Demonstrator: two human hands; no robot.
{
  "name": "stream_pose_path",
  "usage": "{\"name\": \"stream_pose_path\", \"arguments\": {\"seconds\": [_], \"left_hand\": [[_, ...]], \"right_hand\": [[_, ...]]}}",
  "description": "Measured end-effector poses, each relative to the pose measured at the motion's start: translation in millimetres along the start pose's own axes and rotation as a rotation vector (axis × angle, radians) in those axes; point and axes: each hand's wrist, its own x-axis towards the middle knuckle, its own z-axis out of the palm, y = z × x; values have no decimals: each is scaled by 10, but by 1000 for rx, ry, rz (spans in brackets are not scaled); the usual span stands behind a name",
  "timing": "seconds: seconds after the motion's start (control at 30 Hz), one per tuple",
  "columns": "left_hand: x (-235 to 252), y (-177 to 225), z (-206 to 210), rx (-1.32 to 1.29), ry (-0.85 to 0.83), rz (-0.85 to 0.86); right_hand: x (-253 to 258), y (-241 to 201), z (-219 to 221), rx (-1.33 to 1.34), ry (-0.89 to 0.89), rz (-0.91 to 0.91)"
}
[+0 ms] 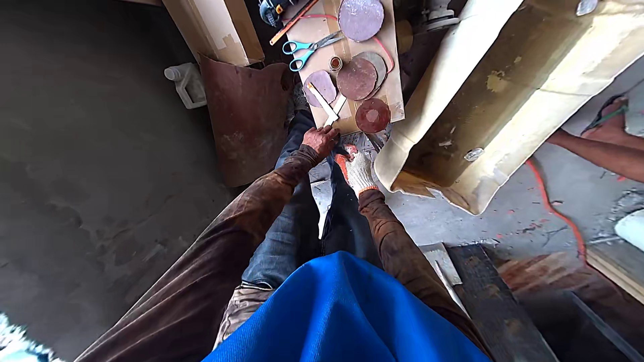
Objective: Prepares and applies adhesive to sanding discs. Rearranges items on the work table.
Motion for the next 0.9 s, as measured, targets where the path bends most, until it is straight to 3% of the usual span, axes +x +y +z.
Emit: {"name": "stream_pose_path", "arguments": {"seconds": [0.1, 0.23, 0.3, 0.4, 0.47, 0.6, 0.77, 0.9], "left_hand": [[-151, 180, -129, -230, -38, -78], [-321, 425, -204, -385, 78, -46], [-303, 420, -200, -416, 112, 4], [-225, 387, -379, -412, 29, 42], [-109, 266, -562, -436, 43, -69], [511, -101, -952, -445, 312, -287], [1236, -290, -1134, -214, 215, -239], [1380, -359, -1103, -218, 178, -192]], "right_hand": [[-84, 46, -35, 667, -92, 106], [-81, 45, -159, 1033, -184, 107], [-88, -7, -227, 1096, -200, 124], [-58, -47, -272, 1154, -199, 132], [-28, -109, -315, 1158, -131, 115], [85, -170, -332, 1146, -21, 84], [-23, -440, -363, 1005, 9, 142], [-152, -637, -418, 1011, 72, 123]]}}
